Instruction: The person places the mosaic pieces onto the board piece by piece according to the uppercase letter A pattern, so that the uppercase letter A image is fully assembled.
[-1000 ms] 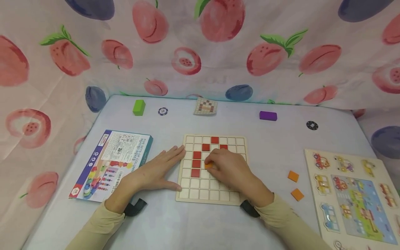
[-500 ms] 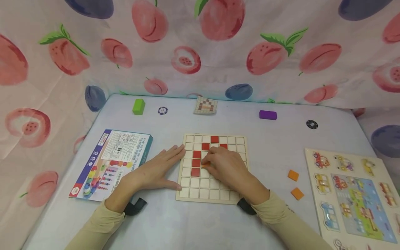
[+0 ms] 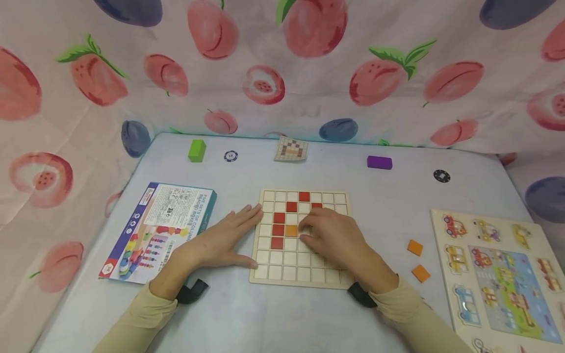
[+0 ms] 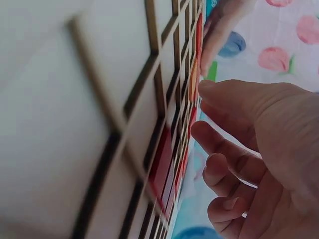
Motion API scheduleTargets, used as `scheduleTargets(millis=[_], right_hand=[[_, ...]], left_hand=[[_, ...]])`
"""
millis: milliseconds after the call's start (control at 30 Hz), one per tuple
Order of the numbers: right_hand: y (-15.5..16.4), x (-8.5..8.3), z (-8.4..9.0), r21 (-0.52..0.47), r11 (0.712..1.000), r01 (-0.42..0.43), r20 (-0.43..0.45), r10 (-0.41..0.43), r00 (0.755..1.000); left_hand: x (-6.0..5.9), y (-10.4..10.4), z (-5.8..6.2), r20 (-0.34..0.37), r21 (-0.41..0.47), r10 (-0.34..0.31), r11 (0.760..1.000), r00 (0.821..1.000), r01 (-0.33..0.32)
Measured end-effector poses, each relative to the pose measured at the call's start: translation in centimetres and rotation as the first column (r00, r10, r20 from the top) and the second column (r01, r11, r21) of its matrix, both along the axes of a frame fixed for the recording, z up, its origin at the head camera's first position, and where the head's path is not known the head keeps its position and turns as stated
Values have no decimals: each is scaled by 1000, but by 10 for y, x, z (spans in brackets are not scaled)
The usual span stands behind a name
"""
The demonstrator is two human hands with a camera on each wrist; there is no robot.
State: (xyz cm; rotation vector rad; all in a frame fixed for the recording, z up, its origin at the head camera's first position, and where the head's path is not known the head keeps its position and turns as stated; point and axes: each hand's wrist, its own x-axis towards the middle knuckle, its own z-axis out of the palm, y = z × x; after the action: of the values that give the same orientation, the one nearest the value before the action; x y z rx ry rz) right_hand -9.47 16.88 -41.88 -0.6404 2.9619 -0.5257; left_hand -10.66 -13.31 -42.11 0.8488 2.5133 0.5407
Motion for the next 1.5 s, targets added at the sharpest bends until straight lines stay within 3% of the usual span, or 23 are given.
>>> scheduleTargets(millis=[400,600,767,1167,1500], right_hand=[[53,19,0,-13,983,182,37,-181,983],[85,30,0,-34,962,272,81,-269,960],[117,38,-3,10,940,342,95,-341,935],[167,51,-9,134,886,443,124,-459,880],[178,54,-12,126,881,457,82,-468,880]], left_hand=[[-1,0,-2,6,-7,9,1000,1000,-9],[-1,1,-3,8,6,8,1000,1000,-8],[-1,2,-2,15,1,4,1000,1000,-4],[-1,1,-1,17,-1,10,1000,1000,-10],[-1,1,-2,11,13,10,1000,1000,-10]])
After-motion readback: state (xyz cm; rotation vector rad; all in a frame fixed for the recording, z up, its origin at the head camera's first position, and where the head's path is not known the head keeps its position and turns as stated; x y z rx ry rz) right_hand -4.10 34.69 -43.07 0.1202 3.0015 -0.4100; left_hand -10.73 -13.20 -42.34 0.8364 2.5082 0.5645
